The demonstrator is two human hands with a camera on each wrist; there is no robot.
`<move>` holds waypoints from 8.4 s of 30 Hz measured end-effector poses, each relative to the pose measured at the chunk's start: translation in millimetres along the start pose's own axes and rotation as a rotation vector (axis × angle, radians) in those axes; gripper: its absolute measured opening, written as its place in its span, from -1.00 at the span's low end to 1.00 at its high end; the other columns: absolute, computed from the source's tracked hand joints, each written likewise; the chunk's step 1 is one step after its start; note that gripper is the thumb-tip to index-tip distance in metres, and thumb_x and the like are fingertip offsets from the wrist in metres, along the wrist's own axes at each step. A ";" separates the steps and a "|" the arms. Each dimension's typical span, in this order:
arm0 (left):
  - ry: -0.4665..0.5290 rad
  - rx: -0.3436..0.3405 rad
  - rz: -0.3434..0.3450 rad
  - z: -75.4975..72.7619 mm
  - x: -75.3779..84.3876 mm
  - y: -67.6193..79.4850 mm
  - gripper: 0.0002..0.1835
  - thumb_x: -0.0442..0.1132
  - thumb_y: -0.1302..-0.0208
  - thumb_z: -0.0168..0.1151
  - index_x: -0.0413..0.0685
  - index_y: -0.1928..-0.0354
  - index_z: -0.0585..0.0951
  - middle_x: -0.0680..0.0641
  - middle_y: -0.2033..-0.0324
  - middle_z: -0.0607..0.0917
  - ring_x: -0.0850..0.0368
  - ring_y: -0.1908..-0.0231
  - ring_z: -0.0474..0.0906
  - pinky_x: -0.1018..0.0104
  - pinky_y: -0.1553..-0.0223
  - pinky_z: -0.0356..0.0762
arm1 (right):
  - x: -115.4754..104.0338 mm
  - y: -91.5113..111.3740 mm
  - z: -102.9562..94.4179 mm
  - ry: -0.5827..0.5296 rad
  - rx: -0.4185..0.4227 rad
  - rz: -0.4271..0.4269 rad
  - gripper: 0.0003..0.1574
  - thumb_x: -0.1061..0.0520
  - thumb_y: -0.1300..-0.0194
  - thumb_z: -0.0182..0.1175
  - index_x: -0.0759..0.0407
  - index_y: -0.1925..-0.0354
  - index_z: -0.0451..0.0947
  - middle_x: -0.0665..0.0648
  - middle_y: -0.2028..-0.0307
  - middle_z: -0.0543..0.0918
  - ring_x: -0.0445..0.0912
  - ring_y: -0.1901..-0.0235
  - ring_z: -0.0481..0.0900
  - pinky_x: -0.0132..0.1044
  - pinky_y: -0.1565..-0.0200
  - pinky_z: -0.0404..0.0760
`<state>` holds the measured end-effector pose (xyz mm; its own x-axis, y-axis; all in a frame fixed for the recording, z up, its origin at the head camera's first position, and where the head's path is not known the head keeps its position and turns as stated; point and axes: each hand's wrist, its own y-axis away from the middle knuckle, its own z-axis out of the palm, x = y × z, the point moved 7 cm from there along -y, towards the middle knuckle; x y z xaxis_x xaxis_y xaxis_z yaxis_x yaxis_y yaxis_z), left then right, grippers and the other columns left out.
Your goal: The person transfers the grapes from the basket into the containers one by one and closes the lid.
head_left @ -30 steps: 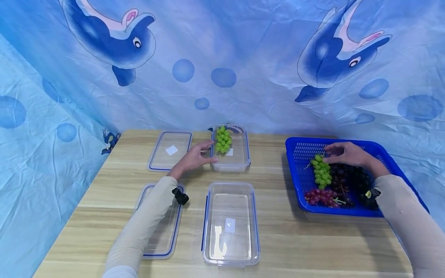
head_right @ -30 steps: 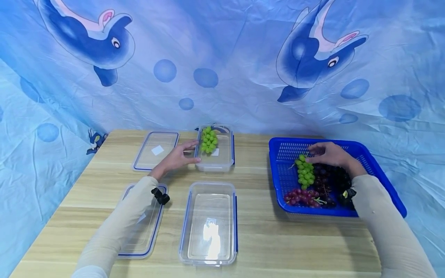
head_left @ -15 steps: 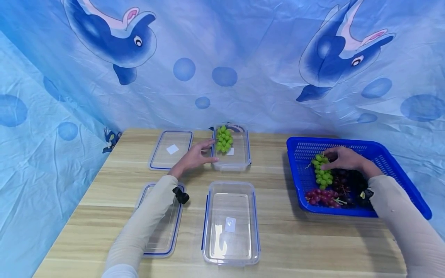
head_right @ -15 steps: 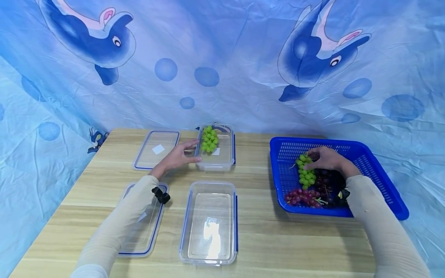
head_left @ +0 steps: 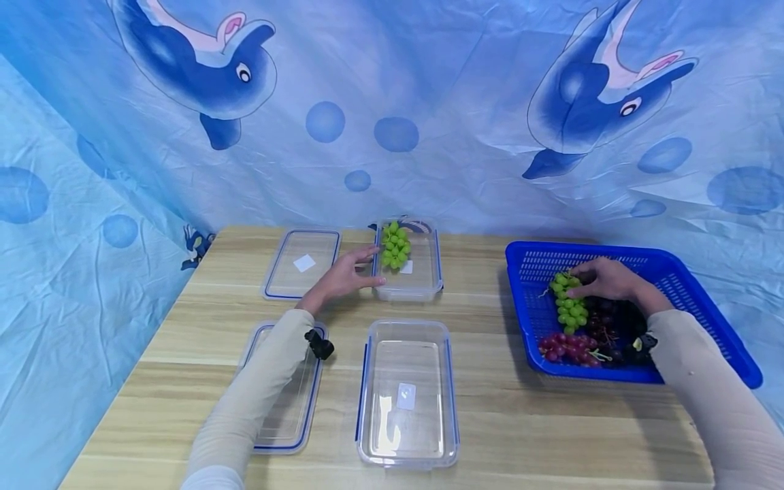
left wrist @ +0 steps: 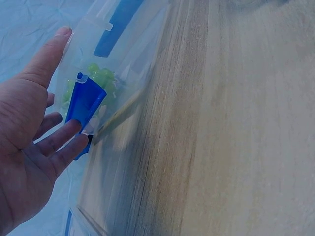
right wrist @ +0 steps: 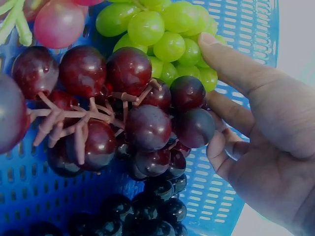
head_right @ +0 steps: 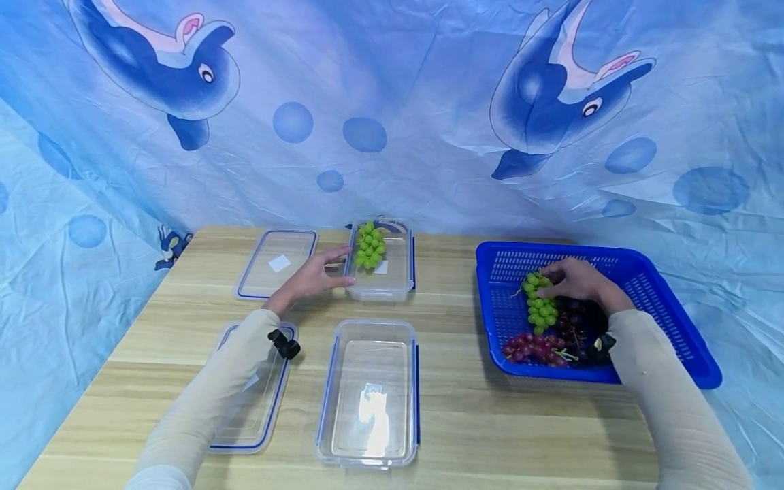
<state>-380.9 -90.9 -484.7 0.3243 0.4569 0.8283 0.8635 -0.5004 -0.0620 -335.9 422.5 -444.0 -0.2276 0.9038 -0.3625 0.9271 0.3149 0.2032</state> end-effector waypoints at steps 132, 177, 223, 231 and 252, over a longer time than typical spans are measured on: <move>0.019 -0.009 0.008 0.7 -2.5 -3.8 -0.06 0.02 -0.28 0.46 -0.12 -0.57 0.23 -0.14 -0.59 0.14 -0.14 -0.44 0.33 -0.03 -0.38 0.43 | -223.0 -219.5 39.8 -0.227 0.122 -0.195 -0.53 -0.03 -0.33 0.41 0.32 0.00 0.70 0.30 0.20 0.71 -0.02 0.34 0.55 -0.20 0.19 0.60; 0.024 -0.015 -0.010 0.9 -2.0 -2.0 -0.03 0.06 -0.26 0.47 -0.08 -0.58 0.21 -0.12 -0.59 0.14 -0.15 -0.47 0.27 -0.09 -0.39 0.41 | -242.9 -107.6 -72.7 -0.370 0.218 -0.404 -0.42 0.00 -0.34 0.41 0.10 -0.28 0.60 0.19 -0.21 0.64 0.11 -0.15 0.60 0.06 -0.12 0.67; 0.016 0.002 0.010 1.6 -2.6 -6.1 -0.05 0.03 -0.26 0.48 -0.12 -0.56 0.23 -0.12 -0.58 0.16 -0.15 -0.45 0.32 -0.07 -0.39 0.42 | -90.3 65.6 5.9 -0.279 0.011 -0.197 -0.53 0.07 -0.30 0.44 0.18 -0.13 0.67 0.23 -0.07 0.73 0.05 0.01 0.73 -0.38 0.13 0.74; 0.015 -0.007 -0.006 2.8 -2.0 -5.6 -0.03 0.05 -0.24 0.48 -0.09 -0.57 0.22 -0.12 -0.59 0.14 -0.15 -0.45 0.31 -0.08 -0.40 0.39 | -69.5 73.0 27.1 -0.319 -0.097 -0.182 -0.39 0.05 -0.30 0.44 0.32 -0.20 0.58 0.33 -0.10 0.69 0.19 -0.05 0.69 -0.38 0.09 0.73; 0.007 -0.003 -0.001 2.8 -2.5 -8.0 -0.04 0.05 -0.24 0.48 -0.08 -0.57 0.23 -0.09 -0.58 0.16 -0.14 -0.44 0.33 -0.07 -0.43 0.36 | -56.5 73.5 48.2 -0.092 -0.217 -0.176 -0.31 -0.23 -0.11 0.53 0.07 -0.11 0.68 0.01 -0.04 0.72 -0.14 0.01 0.61 -0.27 0.07 0.67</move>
<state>-387.6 -85.9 -487.9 0.3212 0.4524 0.8320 0.8625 -0.5024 -0.0597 -240.6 380.5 -452.4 -0.3420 0.8029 -0.4881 0.7881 0.5280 0.3163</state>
